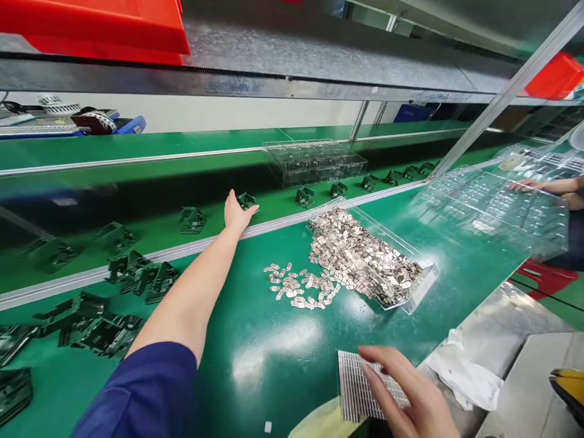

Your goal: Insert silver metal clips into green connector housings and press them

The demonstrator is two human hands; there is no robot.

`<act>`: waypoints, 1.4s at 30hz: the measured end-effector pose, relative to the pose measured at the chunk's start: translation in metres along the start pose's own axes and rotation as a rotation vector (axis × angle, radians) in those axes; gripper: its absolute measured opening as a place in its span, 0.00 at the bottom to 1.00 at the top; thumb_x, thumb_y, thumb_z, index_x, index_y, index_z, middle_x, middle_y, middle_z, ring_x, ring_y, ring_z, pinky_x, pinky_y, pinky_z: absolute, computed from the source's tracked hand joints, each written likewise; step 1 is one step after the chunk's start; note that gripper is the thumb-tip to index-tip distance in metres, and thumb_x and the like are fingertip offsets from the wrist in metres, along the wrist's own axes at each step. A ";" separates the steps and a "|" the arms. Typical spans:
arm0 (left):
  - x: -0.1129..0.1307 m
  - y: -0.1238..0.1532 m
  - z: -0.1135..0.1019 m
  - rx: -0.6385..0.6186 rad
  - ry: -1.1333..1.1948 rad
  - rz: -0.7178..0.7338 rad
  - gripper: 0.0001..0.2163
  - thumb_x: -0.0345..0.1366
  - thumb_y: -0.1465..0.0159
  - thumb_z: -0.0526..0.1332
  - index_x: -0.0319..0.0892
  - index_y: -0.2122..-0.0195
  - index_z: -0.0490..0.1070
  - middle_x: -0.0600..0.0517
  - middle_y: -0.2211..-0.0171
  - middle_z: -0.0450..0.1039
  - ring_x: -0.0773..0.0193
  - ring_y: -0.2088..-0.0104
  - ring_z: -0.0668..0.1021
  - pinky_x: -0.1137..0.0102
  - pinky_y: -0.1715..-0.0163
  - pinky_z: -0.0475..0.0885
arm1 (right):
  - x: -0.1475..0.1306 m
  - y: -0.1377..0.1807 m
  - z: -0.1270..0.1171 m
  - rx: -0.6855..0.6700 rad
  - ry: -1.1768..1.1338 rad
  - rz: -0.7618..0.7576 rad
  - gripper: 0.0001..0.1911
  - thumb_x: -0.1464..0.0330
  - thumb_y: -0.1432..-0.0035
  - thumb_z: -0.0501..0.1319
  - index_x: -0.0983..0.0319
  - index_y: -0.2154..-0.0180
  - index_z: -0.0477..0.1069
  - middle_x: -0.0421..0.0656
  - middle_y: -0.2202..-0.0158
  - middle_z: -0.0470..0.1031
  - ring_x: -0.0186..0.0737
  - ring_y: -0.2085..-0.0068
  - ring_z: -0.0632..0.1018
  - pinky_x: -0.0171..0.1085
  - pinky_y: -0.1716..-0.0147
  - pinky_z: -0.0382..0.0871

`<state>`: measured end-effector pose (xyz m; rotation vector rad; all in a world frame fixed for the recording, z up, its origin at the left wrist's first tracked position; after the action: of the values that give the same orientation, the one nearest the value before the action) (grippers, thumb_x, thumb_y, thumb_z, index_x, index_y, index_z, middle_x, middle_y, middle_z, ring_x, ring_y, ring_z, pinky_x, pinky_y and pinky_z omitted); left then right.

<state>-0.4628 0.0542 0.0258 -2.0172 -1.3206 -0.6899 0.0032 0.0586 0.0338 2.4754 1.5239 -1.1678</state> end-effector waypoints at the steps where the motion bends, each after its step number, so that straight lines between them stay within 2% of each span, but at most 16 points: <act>1: -0.002 0.002 -0.009 0.056 -0.048 0.047 0.37 0.44 0.43 0.66 0.41 0.36 0.51 0.37 0.33 0.50 0.46 0.32 0.52 0.51 0.36 0.53 | -0.005 -0.021 0.012 -0.036 -0.013 -0.022 0.09 0.67 0.37 0.58 0.56 0.56 0.74 0.44 0.61 0.78 0.43 0.61 0.80 0.37 0.63 0.75; 3: -0.010 0.005 -0.035 0.211 -0.202 0.088 0.33 0.45 0.41 0.63 0.43 0.37 0.54 0.41 0.30 0.38 0.45 0.31 0.41 0.46 0.36 0.43 | -0.011 -0.060 0.042 -0.174 0.005 -0.028 0.10 0.69 0.36 0.55 0.58 0.58 0.74 0.45 0.61 0.78 0.44 0.60 0.79 0.39 0.61 0.74; 5: -0.028 0.003 -0.058 0.265 -0.381 -0.019 0.28 0.43 0.40 0.62 0.43 0.40 0.57 0.38 0.30 0.35 0.40 0.31 0.42 0.40 0.39 0.45 | -0.014 -0.091 0.072 -0.320 0.095 0.000 0.10 0.73 0.37 0.56 0.60 0.59 0.76 0.46 0.61 0.77 0.44 0.59 0.78 0.40 0.58 0.73; 9: -0.063 -0.008 -0.076 0.042 -0.481 -0.291 0.25 0.33 0.41 0.61 0.41 0.42 0.61 0.30 0.40 0.59 0.36 0.39 0.64 0.44 0.48 0.64 | -0.011 -0.123 0.107 -0.424 0.277 0.060 0.09 0.73 0.39 0.60 0.62 0.59 0.77 0.48 0.60 0.75 0.47 0.56 0.75 0.40 0.57 0.69; 11: -0.060 -0.010 -0.079 0.002 -0.479 -0.268 0.25 0.32 0.41 0.60 0.40 0.41 0.61 0.30 0.46 0.66 0.39 0.45 0.72 0.50 0.52 0.69 | -0.009 -0.129 0.114 -0.422 0.300 0.069 0.07 0.72 0.40 0.61 0.62 0.60 0.77 0.49 0.61 0.75 0.48 0.55 0.75 0.40 0.58 0.69; 14: -0.038 0.002 -0.084 -0.045 -0.495 -0.147 0.24 0.35 0.38 0.57 0.43 0.40 0.60 0.33 0.47 0.66 0.42 0.50 0.75 0.54 0.56 0.72 | -0.008 -0.133 0.118 -0.422 0.325 0.076 0.05 0.72 0.41 0.62 0.62 0.63 0.77 0.49 0.61 0.74 0.49 0.55 0.74 0.39 0.60 0.67; 17: -0.011 0.042 -0.093 -0.114 -0.515 0.051 0.21 0.39 0.38 0.56 0.47 0.42 0.62 0.39 0.50 0.70 0.44 0.50 0.76 0.56 0.55 0.71 | -0.011 -0.137 0.119 -0.424 0.334 0.069 0.03 0.73 0.42 0.63 0.63 0.67 0.76 0.48 0.63 0.74 0.47 0.58 0.75 0.37 0.63 0.66; 22: 0.001 0.155 -0.106 -0.284 -0.594 0.308 0.18 0.42 0.37 0.54 0.46 0.47 0.65 0.44 0.62 0.76 0.46 0.61 0.80 0.59 0.61 0.73 | -0.026 -0.138 0.115 -0.414 0.285 0.008 0.06 0.79 0.46 0.62 0.63 0.71 0.73 0.44 0.68 0.73 0.42 0.65 0.74 0.34 0.67 0.63; 24: -0.004 0.195 -0.106 -0.367 -0.647 0.335 0.19 0.42 0.35 0.51 0.42 0.45 0.64 0.42 0.62 0.76 0.46 0.65 0.81 0.59 0.65 0.73 | -0.035 -0.133 0.108 -0.379 0.243 -0.007 0.07 0.79 0.44 0.60 0.62 0.66 0.73 0.43 0.69 0.73 0.40 0.66 0.74 0.34 0.67 0.63; 27: -0.016 0.232 -0.114 -0.428 -0.634 0.284 0.29 0.48 0.36 0.54 0.41 0.37 0.54 0.36 0.51 0.73 0.44 0.62 0.81 0.59 0.66 0.73 | -0.044 -0.113 0.090 -0.287 0.166 -0.018 0.13 0.77 0.40 0.56 0.62 0.55 0.71 0.42 0.67 0.73 0.39 0.67 0.74 0.35 0.65 0.66; 30: -0.033 0.245 -0.132 -0.513 -0.534 0.223 0.46 0.57 0.46 0.62 0.48 0.32 0.42 0.36 0.44 0.69 0.43 0.59 0.80 0.61 0.65 0.73 | -0.047 -0.081 0.061 -0.125 -0.043 -0.039 0.11 0.72 0.37 0.54 0.61 0.56 0.73 0.43 0.67 0.72 0.39 0.69 0.73 0.36 0.67 0.67; 32: -0.047 0.244 -0.141 -0.563 -0.431 0.221 0.50 0.57 0.51 0.66 0.51 0.32 0.41 0.40 0.43 0.69 0.44 0.56 0.80 0.61 0.64 0.74 | -0.043 -0.054 0.042 -0.029 -0.217 0.019 0.09 0.67 0.37 0.56 0.60 0.61 0.75 0.43 0.68 0.73 0.39 0.70 0.74 0.36 0.70 0.68; 34: -0.061 0.234 -0.141 -0.568 -0.311 0.264 0.50 0.55 0.51 0.67 0.52 0.32 0.41 0.41 0.38 0.63 0.44 0.47 0.75 0.60 0.56 0.73 | -0.037 -0.027 0.031 0.016 -0.363 0.153 0.08 0.63 0.39 0.60 0.60 0.62 0.75 0.43 0.70 0.74 0.40 0.70 0.75 0.36 0.72 0.69; 37: -0.073 0.219 -0.122 -0.573 -0.163 0.328 0.48 0.48 0.50 0.69 0.47 0.33 0.44 0.41 0.35 0.56 0.45 0.37 0.64 0.56 0.43 0.65 | -0.037 0.006 0.025 0.048 -0.571 0.337 0.10 0.61 0.42 0.64 0.60 0.63 0.75 0.42 0.72 0.75 0.39 0.71 0.76 0.35 0.73 0.72; 39: -0.074 0.216 -0.106 -0.557 -0.096 0.342 0.42 0.45 0.49 0.69 0.46 0.36 0.51 0.41 0.39 0.62 0.45 0.38 0.66 0.53 0.41 0.63 | -0.041 0.020 0.025 0.087 -0.694 0.387 0.11 0.61 0.43 0.66 0.61 0.62 0.75 0.42 0.72 0.75 0.39 0.71 0.78 0.35 0.71 0.75; 42: -0.060 0.232 -0.093 -0.524 0.097 0.333 0.30 0.40 0.49 0.69 0.46 0.46 0.62 0.44 0.46 0.68 0.49 0.45 0.73 0.55 0.47 0.70 | -0.044 0.034 0.029 0.134 -0.799 0.428 0.13 0.62 0.44 0.67 0.61 0.58 0.76 0.42 0.72 0.76 0.39 0.71 0.79 0.35 0.70 0.76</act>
<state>-0.2778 -0.1212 -0.0041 -2.4958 -0.7644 -1.0335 0.0016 -0.0038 0.0271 1.8440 0.6849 -1.8541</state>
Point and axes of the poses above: each hand's wrist, its own y-axis away from the middle knuckle, its own z-axis out of the palm, x = y × z, the point moved 5 cm from there along -y, towards the middle knuckle
